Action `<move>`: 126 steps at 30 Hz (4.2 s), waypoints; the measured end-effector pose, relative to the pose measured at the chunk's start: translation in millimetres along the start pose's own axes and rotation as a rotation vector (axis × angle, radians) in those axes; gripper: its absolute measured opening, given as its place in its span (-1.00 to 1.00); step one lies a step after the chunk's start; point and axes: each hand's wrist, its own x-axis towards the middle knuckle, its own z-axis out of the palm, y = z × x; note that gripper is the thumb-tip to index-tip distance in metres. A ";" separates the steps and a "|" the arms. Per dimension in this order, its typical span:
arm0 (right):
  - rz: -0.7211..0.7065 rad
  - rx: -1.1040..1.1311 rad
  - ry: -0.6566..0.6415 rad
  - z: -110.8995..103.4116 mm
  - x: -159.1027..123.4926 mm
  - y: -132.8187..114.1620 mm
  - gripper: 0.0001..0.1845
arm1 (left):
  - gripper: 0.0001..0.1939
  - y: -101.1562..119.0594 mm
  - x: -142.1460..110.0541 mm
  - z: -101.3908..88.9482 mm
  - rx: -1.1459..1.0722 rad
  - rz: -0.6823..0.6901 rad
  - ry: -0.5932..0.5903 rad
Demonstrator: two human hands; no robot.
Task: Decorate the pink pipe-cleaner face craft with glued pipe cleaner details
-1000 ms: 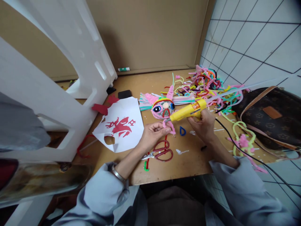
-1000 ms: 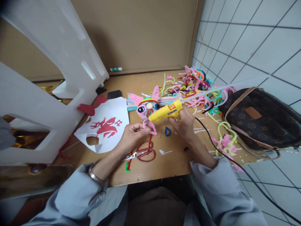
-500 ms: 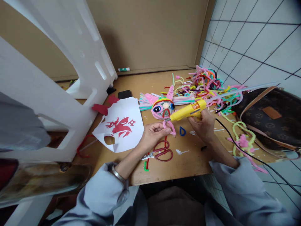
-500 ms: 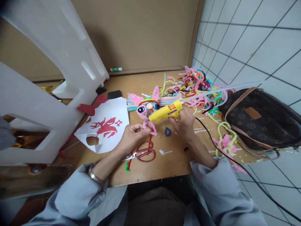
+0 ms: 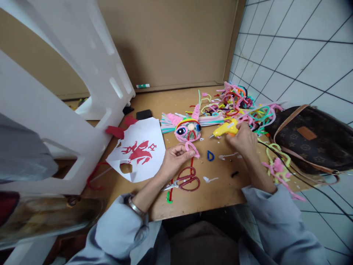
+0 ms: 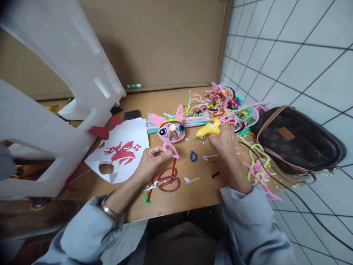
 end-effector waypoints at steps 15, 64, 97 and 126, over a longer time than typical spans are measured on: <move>-0.055 -0.274 -0.289 -9.3 -12.6 32.2 -0.66 | -0.70 -3.2 2.9 -4.3 0.026 0.056 0.071; 0.212 1.568 -0.130 -23.9 -49.2 -111.9 -0.76 | -0.49 44.8 -2.6 51.4 -0.712 -0.294 0.128; -0.671 0.400 0.085 -56.9 -51.9 -63.1 -0.87 | -0.89 11.1 8.4 47.9 0.088 0.275 0.328; -0.541 0.532 0.047 -3.2 13.7 -58.2 -0.87 | -0.32 25.2 61.7 19.4 1.387 0.506 0.192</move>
